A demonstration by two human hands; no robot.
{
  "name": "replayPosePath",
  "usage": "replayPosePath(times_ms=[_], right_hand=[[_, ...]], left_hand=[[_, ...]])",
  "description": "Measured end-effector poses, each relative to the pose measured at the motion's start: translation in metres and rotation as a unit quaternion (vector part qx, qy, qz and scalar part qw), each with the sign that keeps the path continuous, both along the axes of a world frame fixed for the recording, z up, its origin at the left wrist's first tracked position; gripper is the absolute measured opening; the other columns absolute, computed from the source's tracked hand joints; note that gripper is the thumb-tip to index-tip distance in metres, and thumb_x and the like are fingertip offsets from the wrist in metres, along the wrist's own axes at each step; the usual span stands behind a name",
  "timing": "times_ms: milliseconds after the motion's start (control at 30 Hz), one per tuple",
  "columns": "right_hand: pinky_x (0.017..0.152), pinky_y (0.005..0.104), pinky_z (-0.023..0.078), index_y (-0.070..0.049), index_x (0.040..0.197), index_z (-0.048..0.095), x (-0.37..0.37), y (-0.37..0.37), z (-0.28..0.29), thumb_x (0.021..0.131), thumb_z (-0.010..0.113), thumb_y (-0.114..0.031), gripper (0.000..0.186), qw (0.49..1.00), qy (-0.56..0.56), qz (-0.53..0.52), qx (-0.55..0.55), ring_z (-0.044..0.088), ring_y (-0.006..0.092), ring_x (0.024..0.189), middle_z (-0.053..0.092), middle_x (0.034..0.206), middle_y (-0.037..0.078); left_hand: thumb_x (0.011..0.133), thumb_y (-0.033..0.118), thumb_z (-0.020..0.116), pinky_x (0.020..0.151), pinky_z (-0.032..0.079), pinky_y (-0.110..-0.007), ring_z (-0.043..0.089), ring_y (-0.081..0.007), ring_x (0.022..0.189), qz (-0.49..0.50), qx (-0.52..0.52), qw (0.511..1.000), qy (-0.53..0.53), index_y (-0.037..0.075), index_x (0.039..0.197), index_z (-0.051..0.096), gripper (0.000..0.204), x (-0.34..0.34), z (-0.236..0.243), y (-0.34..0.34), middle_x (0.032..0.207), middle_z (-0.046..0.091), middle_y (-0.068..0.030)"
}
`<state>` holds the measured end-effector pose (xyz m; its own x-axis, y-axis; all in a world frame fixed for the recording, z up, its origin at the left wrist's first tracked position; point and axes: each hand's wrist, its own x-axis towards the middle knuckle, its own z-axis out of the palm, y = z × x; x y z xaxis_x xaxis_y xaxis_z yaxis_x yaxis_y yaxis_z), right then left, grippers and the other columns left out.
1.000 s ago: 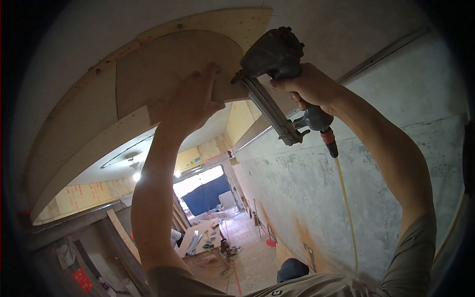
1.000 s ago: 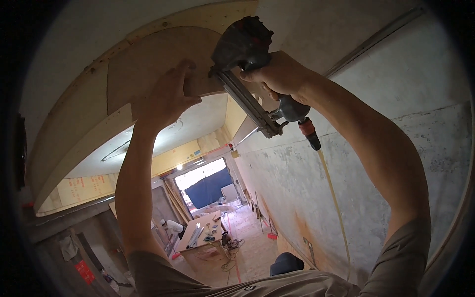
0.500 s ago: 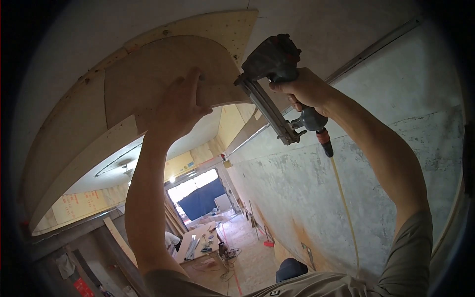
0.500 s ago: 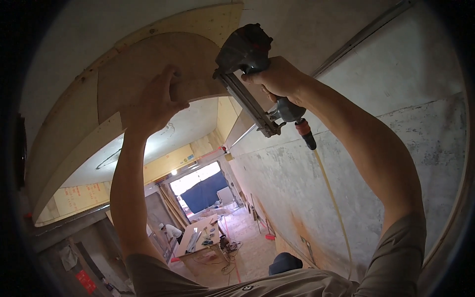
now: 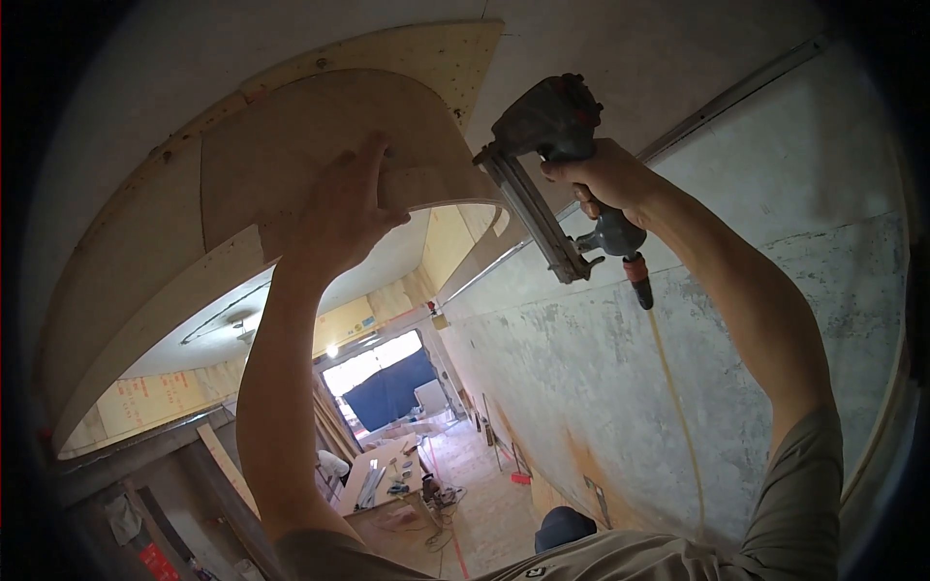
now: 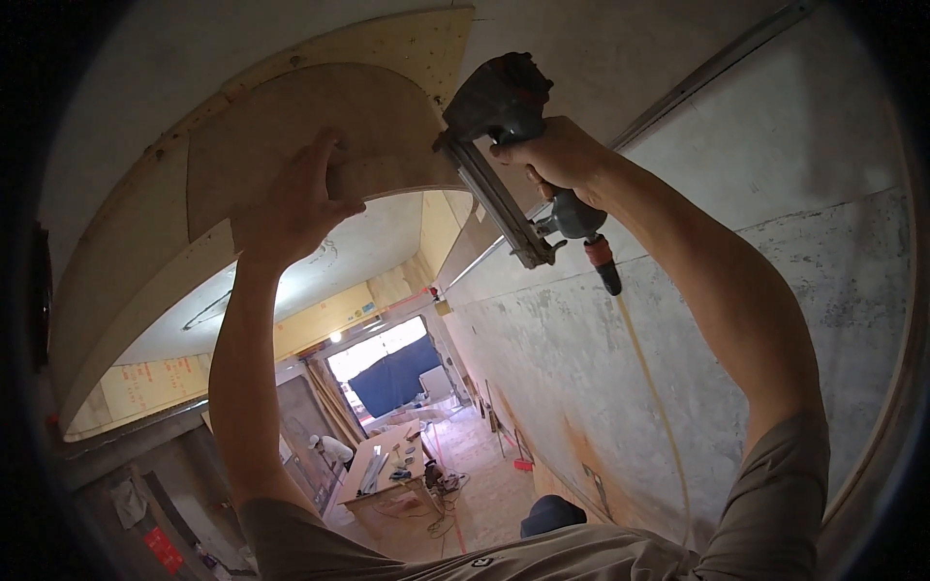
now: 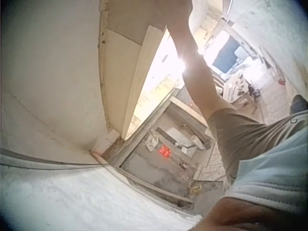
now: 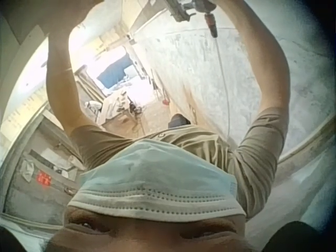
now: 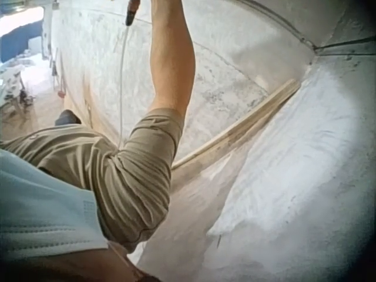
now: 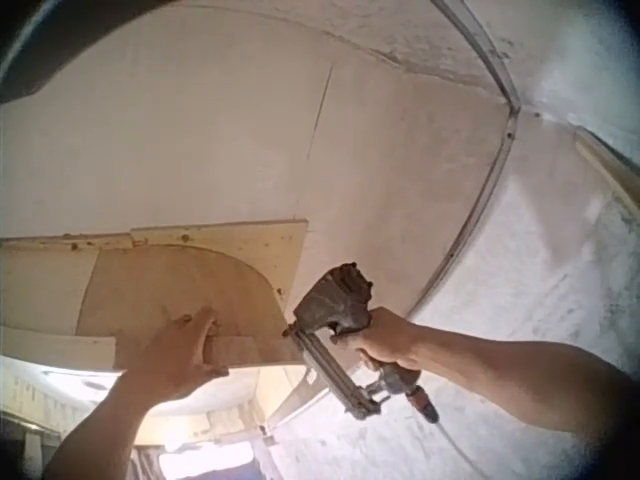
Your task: Installing and securing curved wooden panels to a ceiling structure using a pneumatic nail gun and measuring dimensions.
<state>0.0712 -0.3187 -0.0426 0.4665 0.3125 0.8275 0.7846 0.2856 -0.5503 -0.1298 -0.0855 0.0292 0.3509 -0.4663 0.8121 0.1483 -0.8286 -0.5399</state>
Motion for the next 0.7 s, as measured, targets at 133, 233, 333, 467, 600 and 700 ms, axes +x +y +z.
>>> replayPosePath(times_ms=[133, 233, 333, 467, 600, 700], right_hand=[[0.047, 0.0273, 0.039, -0.008, 0.086, 0.062, 0.008, 0.009, 0.002, 0.088, 0.076, -0.024, 0.022, 0.998, 0.022, 0.043, 0.035, 0.046, 0.0091, 0.044, 0.05, 0.054, -0.002], [0.047, 0.0276, 0.038, -0.007, 0.086, 0.062, 0.006, 0.015, -0.001, 0.088, 0.076, -0.025, 0.022, 0.997, 0.036, 0.066, 0.022, 0.047, 0.0095, 0.044, 0.05, 0.054, -0.002], [0.047, 0.0287, 0.038, -0.007, 0.086, 0.063, 0.005, 0.013, -0.003, 0.088, 0.075, -0.025, 0.022, 0.996, 0.048, 0.066, 0.021, 0.047, 0.01, 0.043, 0.05, 0.053, -0.002], [0.046, 0.029, 0.038, -0.007, 0.085, 0.063, -0.006, 0.005, -0.004, 0.088, 0.075, -0.025, 0.022, 0.999, 0.009, 0.045, 0.01, 0.046, 0.0099, 0.042, 0.05, 0.052, -0.002], [0.046, 0.0287, 0.038, -0.008, 0.083, 0.062, -0.02, 0.004, -0.001, 0.088, 0.074, -0.025, 0.021, 0.999, -0.018, 0.037, 0.033, 0.046, 0.0094, 0.042, 0.05, 0.053, -0.001], [0.046, 0.0286, 0.039, -0.01, 0.079, 0.06, -0.03, 0.011, 0.002, 0.088, 0.074, -0.024, 0.022, 0.999, -0.022, 0.035, 0.013, 0.045, 0.0091, 0.042, 0.05, 0.054, -0.002]], left_hand=[[0.073, 0.015, 0.083, 0.091, 0.049, -0.049, 0.061, -0.0421, 0.106, -0.001, 0.009, 1.0, 0.002, 0.006, 0.128, 0.045, 0.068, -0.002, 0.001, -0.004, 0.109, 0.062, -0.0245], [0.073, 0.015, 0.083, 0.091, 0.049, -0.049, 0.061, -0.0425, 0.107, -0.006, 0.007, 1.0, 0.005, 0.006, 0.128, 0.045, 0.067, -0.001, 0.001, -0.002, 0.11, 0.062, -0.0248], [0.073, 0.016, 0.083, 0.092, 0.049, -0.049, 0.061, -0.0428, 0.107, -0.003, 0.002, 1.0, 0.006, 0.006, 0.128, 0.044, 0.068, -0.001, -0.001, -0.002, 0.111, 0.062, -0.0248], [0.073, 0.016, 0.083, 0.092, 0.049, -0.05, 0.061, -0.0435, 0.107, 0.001, 0.009, 1.0, -0.002, 0.007, 0.129, 0.044, 0.069, -0.003, 0.0, 0.004, 0.111, 0.062, -0.0253], [0.074, 0.016, 0.083, 0.093, 0.049, -0.05, 0.061, -0.0434, 0.107, 0.0, 0.009, 1.0, -0.007, 0.007, 0.131, 0.044, 0.07, 0.0, -0.002, -0.001, 0.112, 0.062, -0.0249], [0.073, 0.015, 0.083, 0.093, 0.049, -0.049, 0.061, -0.0429, 0.107, -0.002, -0.001, 1.0, 0.001, 0.007, 0.131, 0.045, 0.07, -0.002, -0.001, -0.005, 0.112, 0.062, -0.0248]])
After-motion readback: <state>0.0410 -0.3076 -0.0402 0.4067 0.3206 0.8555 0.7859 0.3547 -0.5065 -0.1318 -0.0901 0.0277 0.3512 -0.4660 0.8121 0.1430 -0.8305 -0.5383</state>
